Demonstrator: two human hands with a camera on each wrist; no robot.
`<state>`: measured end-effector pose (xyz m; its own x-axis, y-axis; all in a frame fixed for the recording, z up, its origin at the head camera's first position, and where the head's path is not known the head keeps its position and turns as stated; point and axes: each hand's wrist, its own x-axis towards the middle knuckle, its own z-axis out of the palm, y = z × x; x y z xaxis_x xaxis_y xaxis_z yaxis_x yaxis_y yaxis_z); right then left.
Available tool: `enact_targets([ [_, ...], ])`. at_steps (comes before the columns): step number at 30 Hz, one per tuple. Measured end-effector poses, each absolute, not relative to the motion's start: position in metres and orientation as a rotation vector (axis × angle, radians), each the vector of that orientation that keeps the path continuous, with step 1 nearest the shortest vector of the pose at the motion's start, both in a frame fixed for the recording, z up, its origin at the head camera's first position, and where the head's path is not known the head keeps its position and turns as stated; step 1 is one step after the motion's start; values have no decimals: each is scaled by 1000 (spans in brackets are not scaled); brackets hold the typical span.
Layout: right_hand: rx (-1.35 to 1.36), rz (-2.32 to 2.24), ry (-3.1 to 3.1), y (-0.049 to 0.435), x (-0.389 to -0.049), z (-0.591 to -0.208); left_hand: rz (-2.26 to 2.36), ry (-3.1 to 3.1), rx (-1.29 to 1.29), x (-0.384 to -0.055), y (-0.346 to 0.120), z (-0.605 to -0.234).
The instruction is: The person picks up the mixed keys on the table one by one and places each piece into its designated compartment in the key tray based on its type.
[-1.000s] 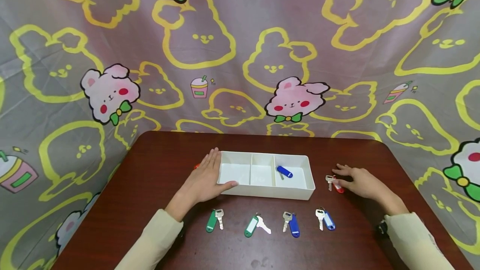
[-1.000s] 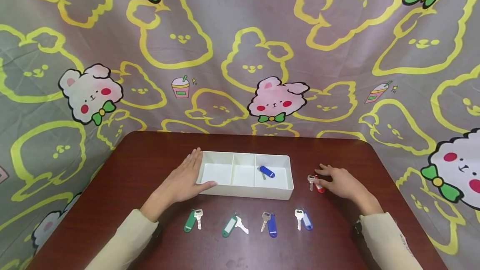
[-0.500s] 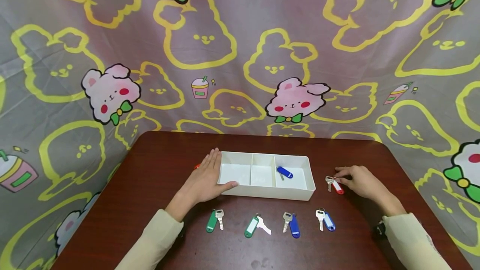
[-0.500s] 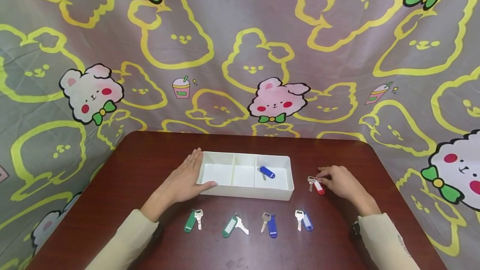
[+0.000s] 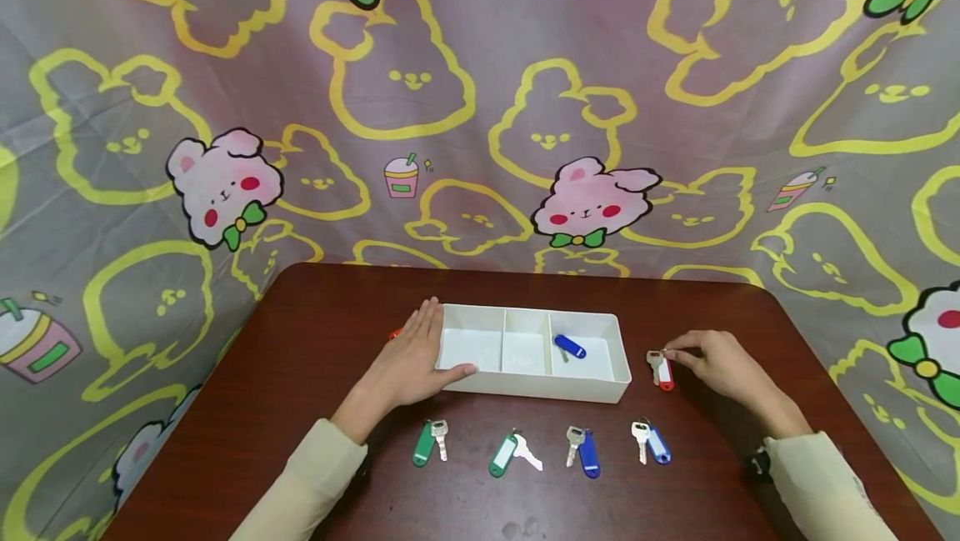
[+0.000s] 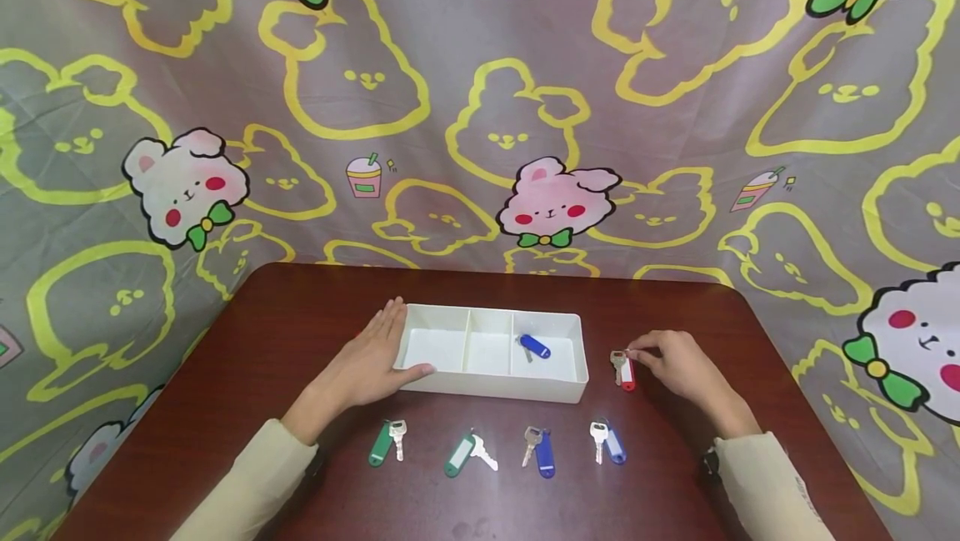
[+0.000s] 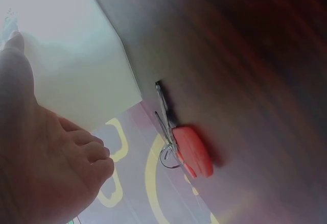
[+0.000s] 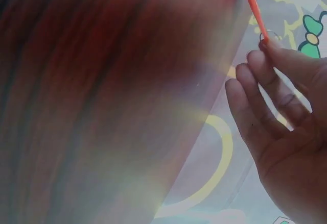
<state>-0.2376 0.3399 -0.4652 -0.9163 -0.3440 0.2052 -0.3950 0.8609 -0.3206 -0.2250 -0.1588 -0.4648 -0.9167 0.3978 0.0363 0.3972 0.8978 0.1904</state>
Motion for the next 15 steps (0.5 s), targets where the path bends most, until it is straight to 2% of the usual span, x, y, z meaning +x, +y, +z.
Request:
enact_targets([
  [15,463,849,-2864,324,-229,-441,311,3069,630,-225,-158,-465],
])
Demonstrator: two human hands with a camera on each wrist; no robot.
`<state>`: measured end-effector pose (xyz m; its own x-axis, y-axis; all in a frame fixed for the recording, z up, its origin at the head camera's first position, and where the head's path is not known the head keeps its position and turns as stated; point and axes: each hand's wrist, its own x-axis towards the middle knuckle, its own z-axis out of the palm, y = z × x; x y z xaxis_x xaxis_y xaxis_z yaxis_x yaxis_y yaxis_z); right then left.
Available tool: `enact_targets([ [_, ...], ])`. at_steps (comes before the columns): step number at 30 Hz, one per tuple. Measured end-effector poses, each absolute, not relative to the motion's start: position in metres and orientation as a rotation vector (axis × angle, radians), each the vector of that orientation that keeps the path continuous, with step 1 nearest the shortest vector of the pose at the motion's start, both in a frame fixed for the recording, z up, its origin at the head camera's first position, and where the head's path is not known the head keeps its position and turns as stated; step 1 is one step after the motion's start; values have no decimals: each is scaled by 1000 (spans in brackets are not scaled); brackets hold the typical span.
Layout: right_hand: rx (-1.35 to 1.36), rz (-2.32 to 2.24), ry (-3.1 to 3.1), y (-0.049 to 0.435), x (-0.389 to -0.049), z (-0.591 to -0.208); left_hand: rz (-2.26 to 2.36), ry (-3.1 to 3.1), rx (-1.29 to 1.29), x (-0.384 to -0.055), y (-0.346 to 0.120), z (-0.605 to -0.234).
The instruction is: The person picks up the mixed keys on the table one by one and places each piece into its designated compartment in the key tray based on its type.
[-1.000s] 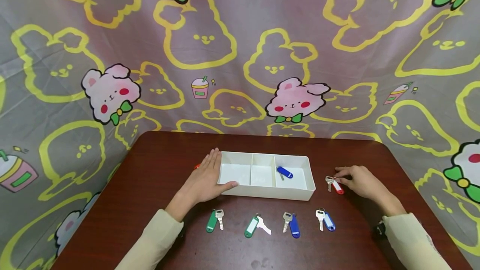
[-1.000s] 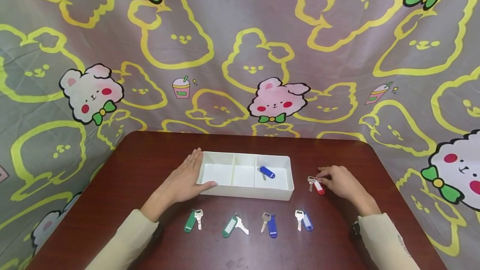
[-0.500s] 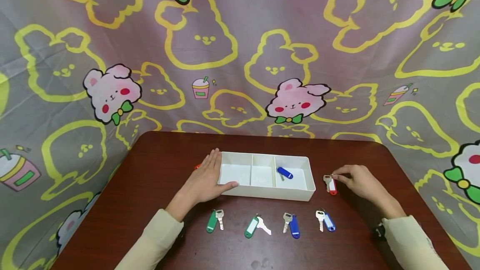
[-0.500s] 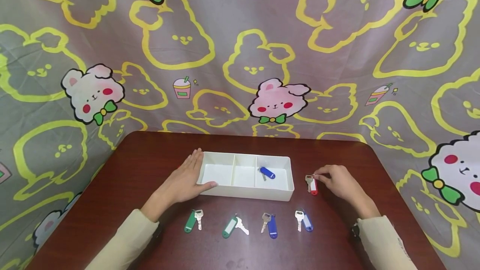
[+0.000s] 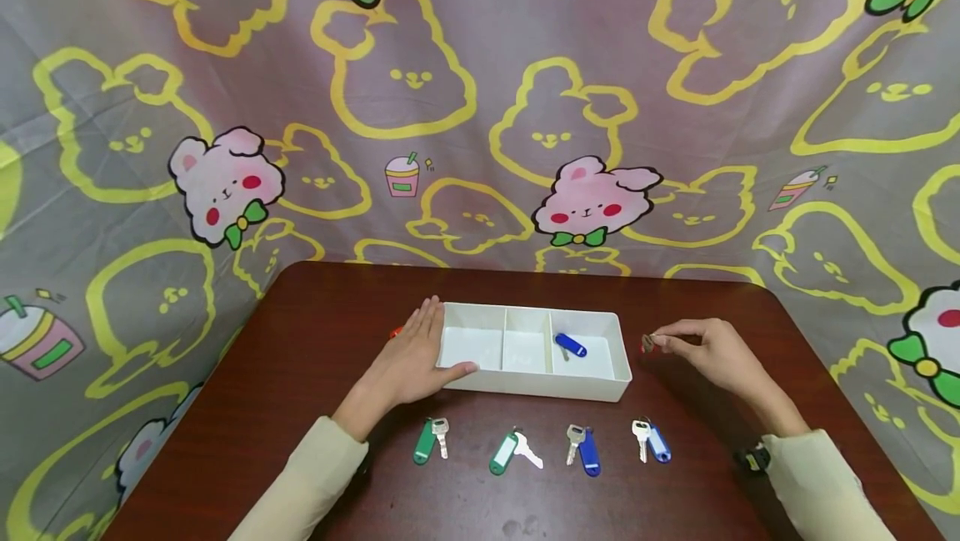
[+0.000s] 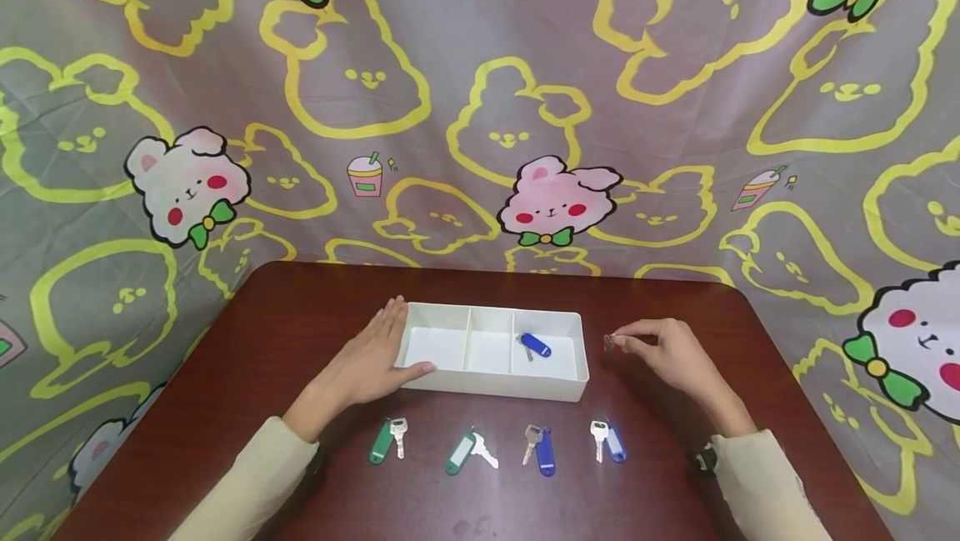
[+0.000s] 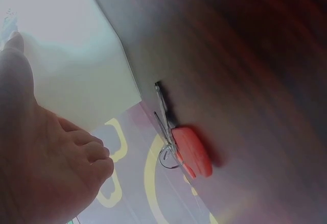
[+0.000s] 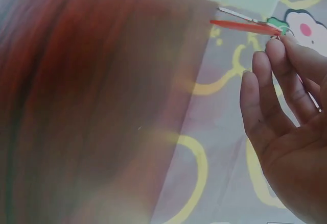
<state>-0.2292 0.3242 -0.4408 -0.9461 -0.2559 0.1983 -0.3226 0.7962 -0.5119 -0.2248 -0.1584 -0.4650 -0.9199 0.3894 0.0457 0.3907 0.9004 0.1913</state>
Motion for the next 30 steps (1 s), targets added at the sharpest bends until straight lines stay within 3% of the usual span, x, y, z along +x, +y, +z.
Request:
enact_targets([
  [14,362,1152,-2849,315,-220,-430,-324,-3058,-634,-224,-159,-464],
  [30,393,1058,-2810,304,-218,-427,-322,-3060,-622,-224,-159,-464],
])
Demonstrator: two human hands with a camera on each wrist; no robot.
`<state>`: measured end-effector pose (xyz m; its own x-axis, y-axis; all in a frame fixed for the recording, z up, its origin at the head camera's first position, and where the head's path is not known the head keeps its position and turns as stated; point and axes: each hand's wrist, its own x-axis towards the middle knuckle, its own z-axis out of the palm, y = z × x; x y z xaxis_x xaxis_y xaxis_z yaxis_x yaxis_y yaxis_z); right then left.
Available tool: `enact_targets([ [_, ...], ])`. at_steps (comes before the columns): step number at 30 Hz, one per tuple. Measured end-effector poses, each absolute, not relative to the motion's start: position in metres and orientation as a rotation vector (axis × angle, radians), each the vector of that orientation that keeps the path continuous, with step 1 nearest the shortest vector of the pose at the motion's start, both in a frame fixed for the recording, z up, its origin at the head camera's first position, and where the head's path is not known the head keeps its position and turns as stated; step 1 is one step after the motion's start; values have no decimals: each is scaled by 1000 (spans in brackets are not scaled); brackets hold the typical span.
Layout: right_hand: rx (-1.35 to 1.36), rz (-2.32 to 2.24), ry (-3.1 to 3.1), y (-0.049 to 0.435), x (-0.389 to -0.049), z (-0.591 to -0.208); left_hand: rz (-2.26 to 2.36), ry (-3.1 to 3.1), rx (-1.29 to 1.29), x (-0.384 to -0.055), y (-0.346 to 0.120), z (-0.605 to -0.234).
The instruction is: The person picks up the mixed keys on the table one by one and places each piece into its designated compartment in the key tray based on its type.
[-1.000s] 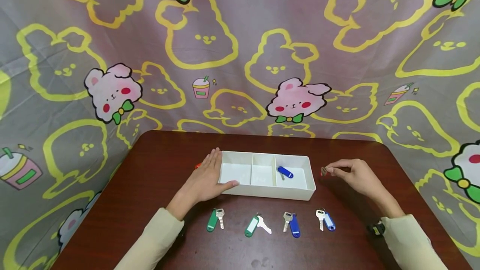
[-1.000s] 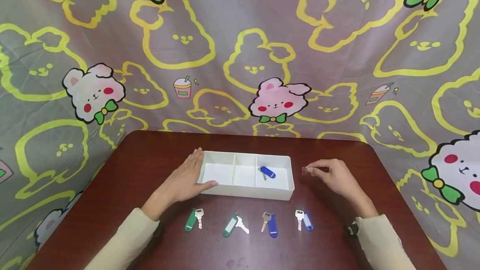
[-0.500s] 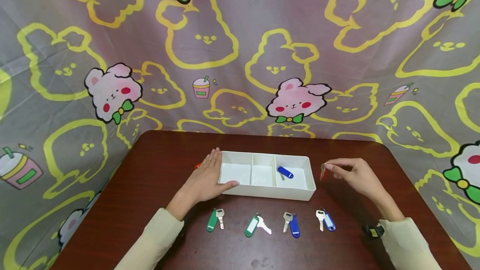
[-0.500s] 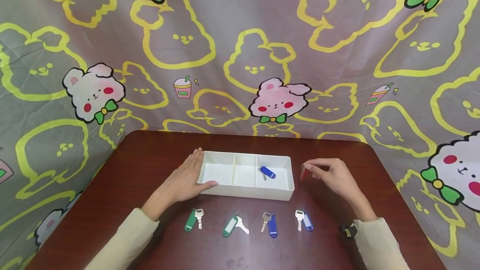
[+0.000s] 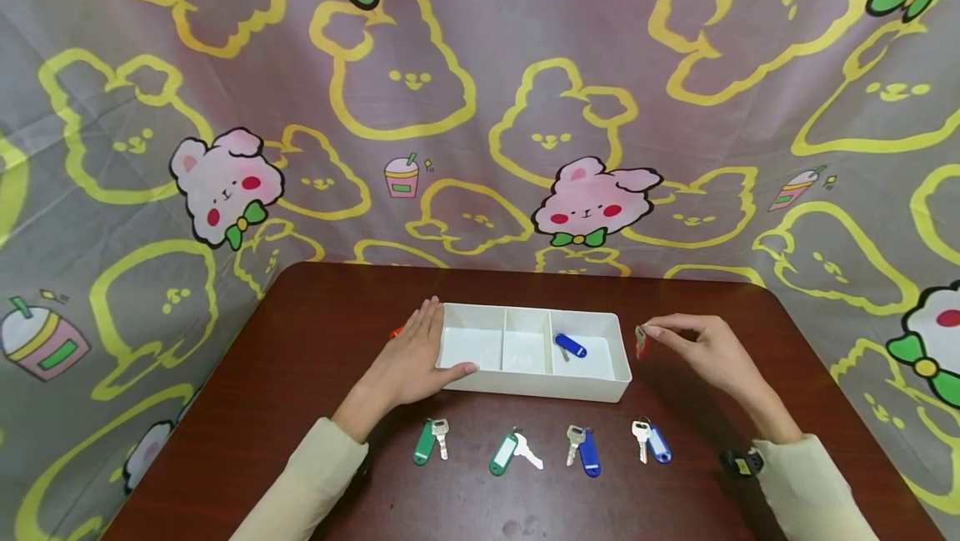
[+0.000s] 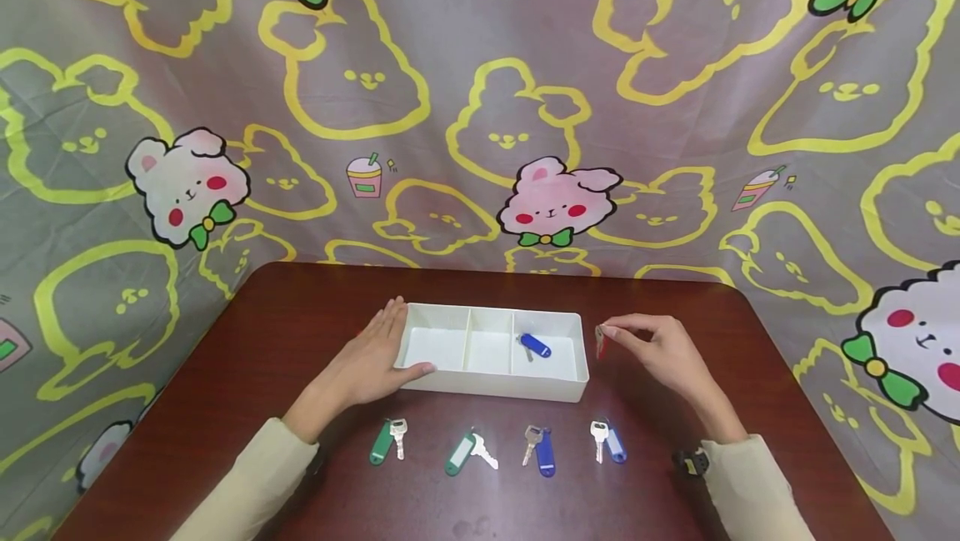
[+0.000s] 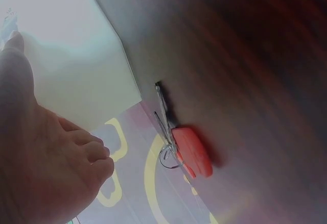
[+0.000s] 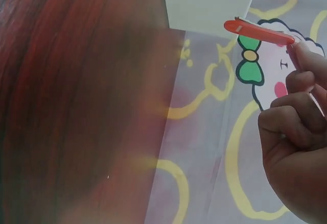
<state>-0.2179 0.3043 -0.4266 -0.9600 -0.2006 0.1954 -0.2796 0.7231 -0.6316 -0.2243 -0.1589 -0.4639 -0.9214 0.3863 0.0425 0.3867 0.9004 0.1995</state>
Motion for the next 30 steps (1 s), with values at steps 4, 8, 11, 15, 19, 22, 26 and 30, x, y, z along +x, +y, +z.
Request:
enact_targets([
  [4,384,1053,-2825,299,-219,-422,-341,-3056,-619,-224,-159,-464],
  [8,395,1047,-2824,295,-222,-421,-337,-3058,-614,-224,-159,-464],
  [11,422,1056,-2811,291,-224,-421,-334,-3055,-617,-224,-160,-465],
  [15,453,1073,-2795,287,-227,-420,-334,-3058,-617,-224,-159,-464],
  [19,451,1080,-2802,282,-228,-416,-341,-3064,-614,-225,-159,-464],
  [22,451,1091,-2805,278,-229,-414,-346,-3063,-614,-224,-159,-464],
  [26,470,1124,-2790,273,-230,-411,-358,-3050,-619,-224,-159,-464],
  [30,484,1131,-2775,267,-231,-408,-354,-3052,-615,-224,-158,-464],
])
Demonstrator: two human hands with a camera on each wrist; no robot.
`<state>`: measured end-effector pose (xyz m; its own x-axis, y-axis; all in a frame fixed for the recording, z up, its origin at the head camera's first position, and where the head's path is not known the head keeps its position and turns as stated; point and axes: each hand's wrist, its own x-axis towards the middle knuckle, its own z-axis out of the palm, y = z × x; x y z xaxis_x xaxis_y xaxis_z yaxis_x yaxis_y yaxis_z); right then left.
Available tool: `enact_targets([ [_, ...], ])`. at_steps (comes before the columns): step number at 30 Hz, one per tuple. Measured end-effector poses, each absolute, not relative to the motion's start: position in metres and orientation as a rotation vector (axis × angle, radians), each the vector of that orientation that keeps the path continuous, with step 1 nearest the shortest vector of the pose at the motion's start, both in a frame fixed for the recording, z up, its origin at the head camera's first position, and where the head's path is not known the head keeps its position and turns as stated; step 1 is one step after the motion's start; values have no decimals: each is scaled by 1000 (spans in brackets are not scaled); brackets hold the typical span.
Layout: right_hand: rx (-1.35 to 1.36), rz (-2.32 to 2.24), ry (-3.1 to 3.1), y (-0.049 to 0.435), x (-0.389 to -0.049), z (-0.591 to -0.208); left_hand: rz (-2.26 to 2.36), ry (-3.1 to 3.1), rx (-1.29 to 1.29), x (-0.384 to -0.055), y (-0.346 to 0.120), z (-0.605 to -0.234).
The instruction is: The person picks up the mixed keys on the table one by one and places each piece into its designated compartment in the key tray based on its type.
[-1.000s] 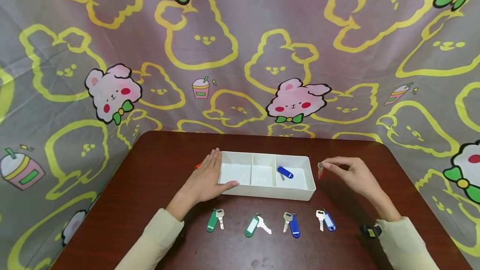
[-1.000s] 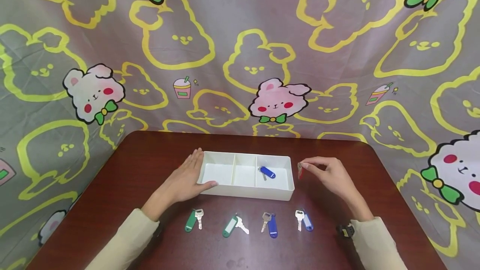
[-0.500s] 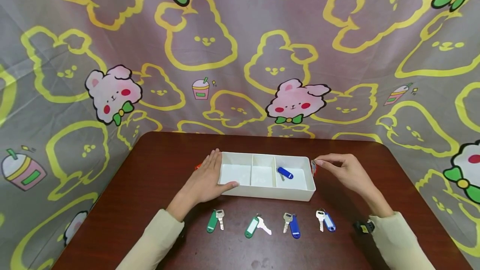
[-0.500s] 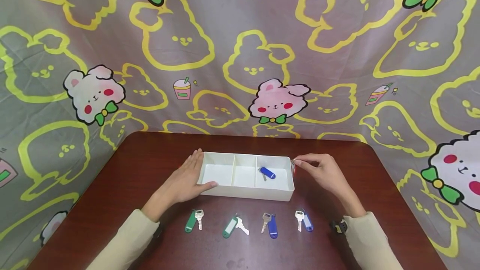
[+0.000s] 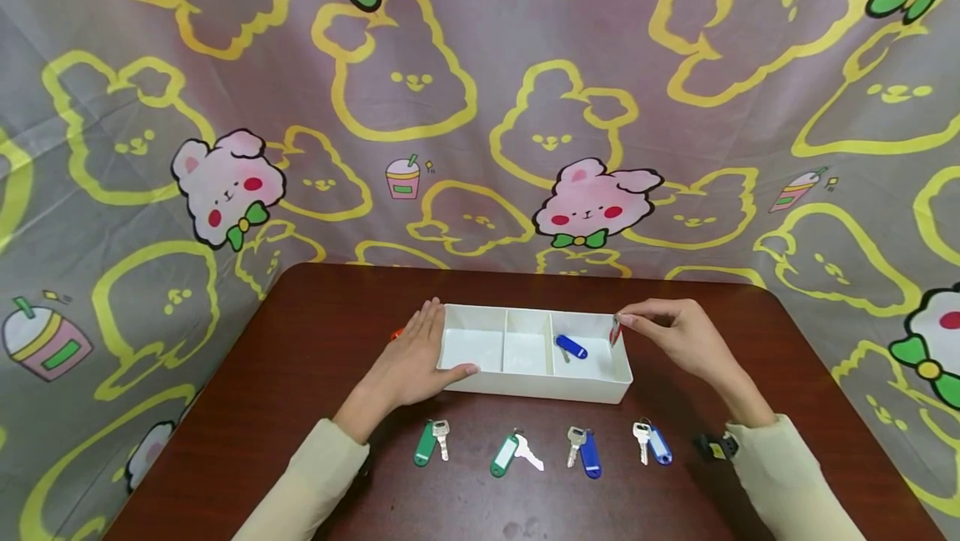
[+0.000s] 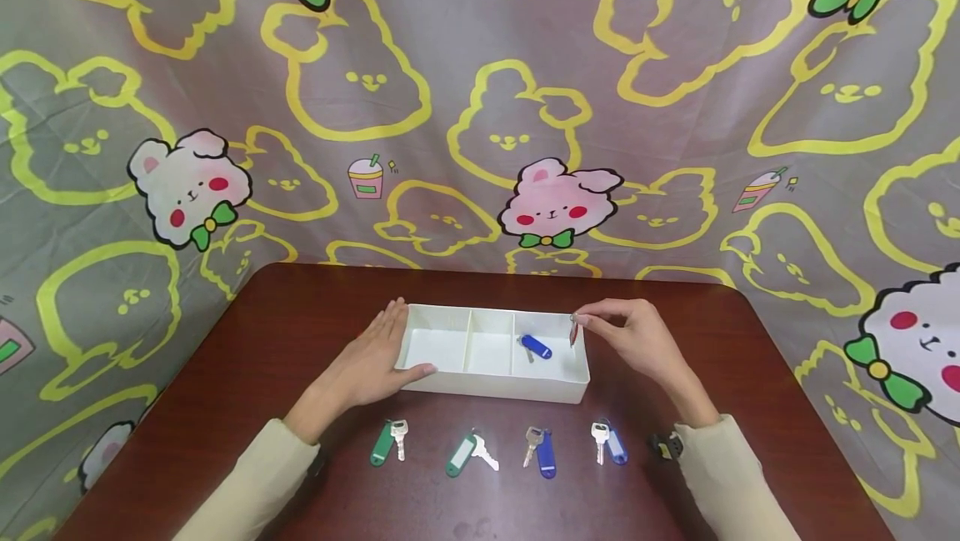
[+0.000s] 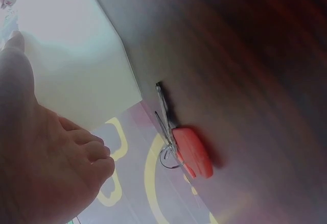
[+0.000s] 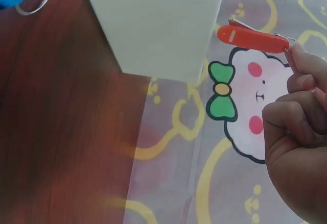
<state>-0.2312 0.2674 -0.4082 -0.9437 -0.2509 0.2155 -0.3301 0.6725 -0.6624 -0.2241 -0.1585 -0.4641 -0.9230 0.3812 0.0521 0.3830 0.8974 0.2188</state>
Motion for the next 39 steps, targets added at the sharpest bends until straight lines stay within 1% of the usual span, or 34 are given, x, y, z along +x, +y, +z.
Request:
enact_targets([
  [16,611,1187,-2746,245,-239,-400,-238,-3057,-630,-225,-158,-463],
  [39,735,1247,-2713,208,-248,-382,-269,-3072,-624,-226,-158,-465],
])
